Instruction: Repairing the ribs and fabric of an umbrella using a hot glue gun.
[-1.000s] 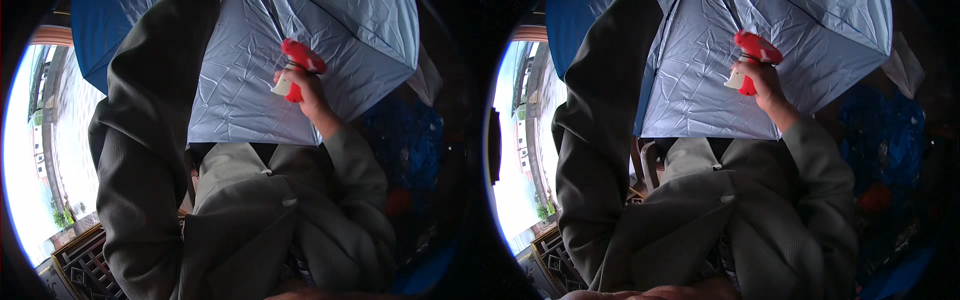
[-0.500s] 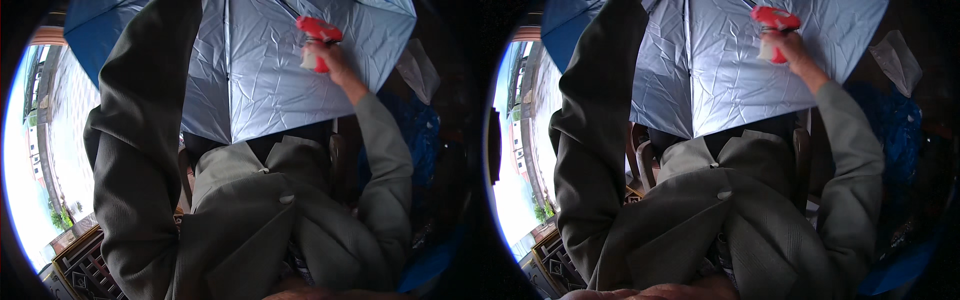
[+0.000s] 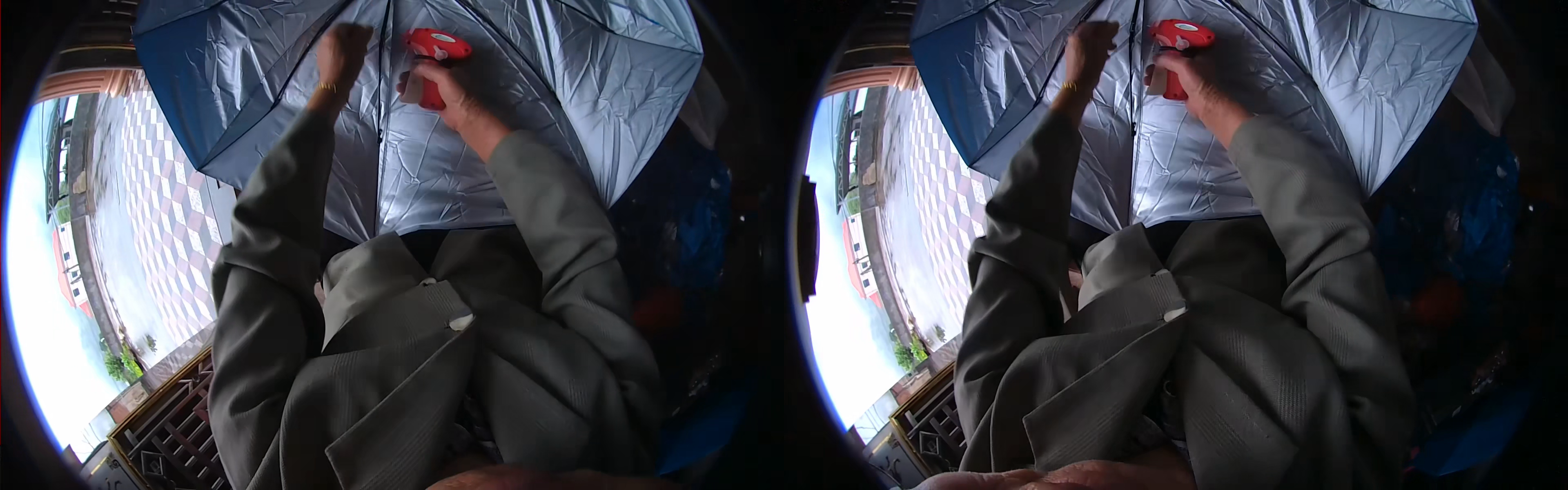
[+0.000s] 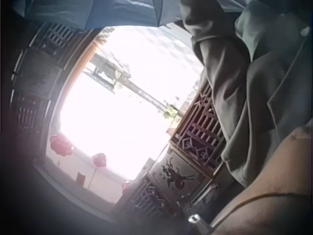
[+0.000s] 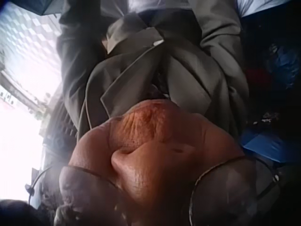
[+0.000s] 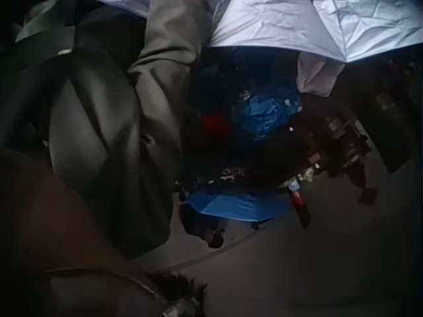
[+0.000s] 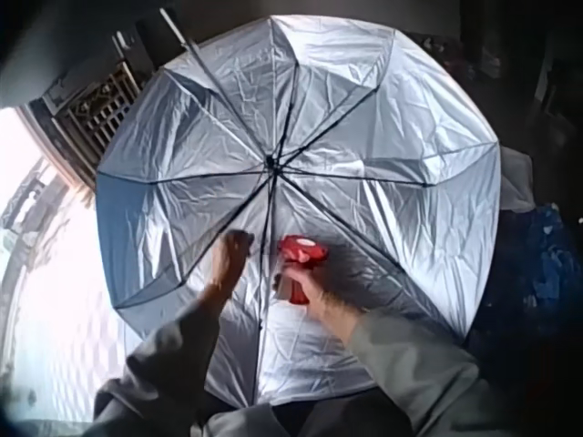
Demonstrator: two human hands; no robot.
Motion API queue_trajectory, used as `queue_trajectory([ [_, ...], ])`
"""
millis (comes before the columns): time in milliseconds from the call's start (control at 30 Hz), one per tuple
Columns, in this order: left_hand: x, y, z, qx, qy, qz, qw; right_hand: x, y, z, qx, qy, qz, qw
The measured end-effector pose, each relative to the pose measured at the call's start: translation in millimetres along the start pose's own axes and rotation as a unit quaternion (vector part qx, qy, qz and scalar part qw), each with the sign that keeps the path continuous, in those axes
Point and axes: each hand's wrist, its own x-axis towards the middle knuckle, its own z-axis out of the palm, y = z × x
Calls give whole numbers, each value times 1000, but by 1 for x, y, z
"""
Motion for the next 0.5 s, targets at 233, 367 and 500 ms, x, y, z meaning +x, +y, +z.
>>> queue_trajectory([
  [233,-28,-9,19,50,-100,-29,993,4,14,14,25,143,-84,986],
  [367,-24,-4,29,67,-88,-1,994,8,11,13,10,166,-117,979],
  [500,-22,-15,30,62,-86,20,994,12,13,16,-21,182,-93,979],
])
